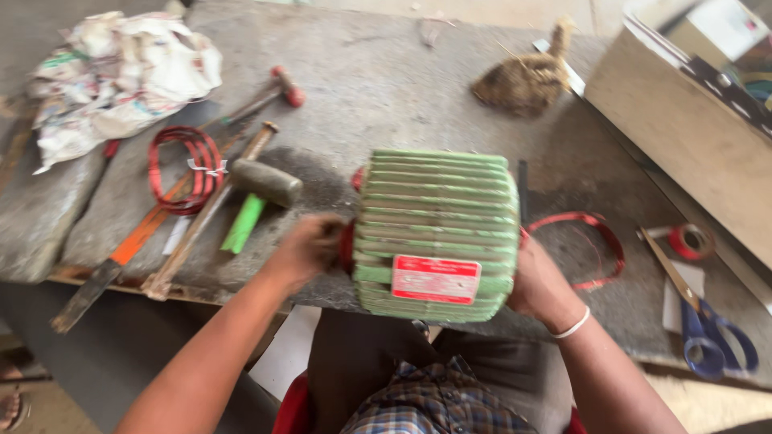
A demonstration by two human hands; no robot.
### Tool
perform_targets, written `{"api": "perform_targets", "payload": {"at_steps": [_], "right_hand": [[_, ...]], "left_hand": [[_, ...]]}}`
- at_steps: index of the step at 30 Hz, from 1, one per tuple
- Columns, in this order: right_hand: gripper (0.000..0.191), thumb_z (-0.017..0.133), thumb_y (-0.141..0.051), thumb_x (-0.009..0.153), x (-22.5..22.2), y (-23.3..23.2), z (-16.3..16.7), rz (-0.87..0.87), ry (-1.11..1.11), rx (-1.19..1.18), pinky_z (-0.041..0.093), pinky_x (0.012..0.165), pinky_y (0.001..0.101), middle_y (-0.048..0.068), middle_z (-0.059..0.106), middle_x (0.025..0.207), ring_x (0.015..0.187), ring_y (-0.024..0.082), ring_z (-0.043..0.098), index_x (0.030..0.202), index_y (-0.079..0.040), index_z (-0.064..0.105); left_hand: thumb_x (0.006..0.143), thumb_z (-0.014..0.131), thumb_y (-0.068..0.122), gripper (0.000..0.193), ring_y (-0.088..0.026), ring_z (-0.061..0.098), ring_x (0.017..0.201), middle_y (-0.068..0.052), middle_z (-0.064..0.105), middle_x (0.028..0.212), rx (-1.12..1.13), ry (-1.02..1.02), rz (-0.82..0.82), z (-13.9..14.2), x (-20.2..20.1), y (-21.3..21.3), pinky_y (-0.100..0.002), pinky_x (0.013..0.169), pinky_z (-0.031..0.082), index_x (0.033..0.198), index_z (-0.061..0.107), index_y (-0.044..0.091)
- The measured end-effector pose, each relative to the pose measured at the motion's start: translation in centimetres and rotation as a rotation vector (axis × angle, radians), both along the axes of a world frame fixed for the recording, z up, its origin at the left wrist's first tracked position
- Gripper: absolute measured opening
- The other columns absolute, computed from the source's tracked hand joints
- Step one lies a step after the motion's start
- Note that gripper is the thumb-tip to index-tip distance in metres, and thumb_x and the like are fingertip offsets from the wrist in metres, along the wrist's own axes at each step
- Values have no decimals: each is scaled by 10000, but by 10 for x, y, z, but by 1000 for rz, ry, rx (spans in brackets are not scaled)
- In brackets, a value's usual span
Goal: The person inserts small white paper pieces into the stator slots of a green electric motor, then uses a rubber mallet to tap the windings into place. They cut additional paper with scissors and continue inserting and tapping. Later, they use a hacksaw and hammer to adjust the motor housing. The work is performed on a cluttered workbench with tools and wire visible.
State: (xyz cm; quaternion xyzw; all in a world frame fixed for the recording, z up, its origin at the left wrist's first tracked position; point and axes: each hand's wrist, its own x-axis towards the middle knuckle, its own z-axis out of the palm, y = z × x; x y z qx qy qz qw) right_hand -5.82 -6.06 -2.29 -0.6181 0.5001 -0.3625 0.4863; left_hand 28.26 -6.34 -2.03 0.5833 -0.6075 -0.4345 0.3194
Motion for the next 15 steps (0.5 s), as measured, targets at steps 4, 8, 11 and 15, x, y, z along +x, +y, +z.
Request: {"api": "perform_targets", "payload": {"at_steps": [4,8,11,15], "right_hand": [[103,675,-69,995,-33,42,29,-319,442,-562,511,649,326,121,688,845,691,180,636,983,26,712],[146,708,-92,1058,-58,68,34,-456,329,-546,477,663,286,84,658,801,685,123,583,1001,36,669],[113,694,-69,1055,-60,80,31,-390,273,-628,516,720,263,79,678,880,726,103,635,1025,27,643],[111,626,-104,1057,-55,109,40,-282,48,-674,535,722,240,106,685,966,776,126,646,1048,3,600]], "left_hand": [[887,807,344,424,-402,621,1101,-175,662,1174,-574,-918,389,16,36,28,-519,886,513,1214,664,116],[881,804,395,807,-530,577,1157,-323,527,1388,-216,-929,403,14,65,20,-594,869,491,1533,402,141],[1052,640,392,790,-551,635,1081,-362,663,1111,86,-963,447,10,63,13,-590,937,482,1699,203,276],[1099,579,260,598,-477,650,1248,-304,644,1393,-641,-554,523,23,32,49,-541,1018,509,1624,336,108]]}}
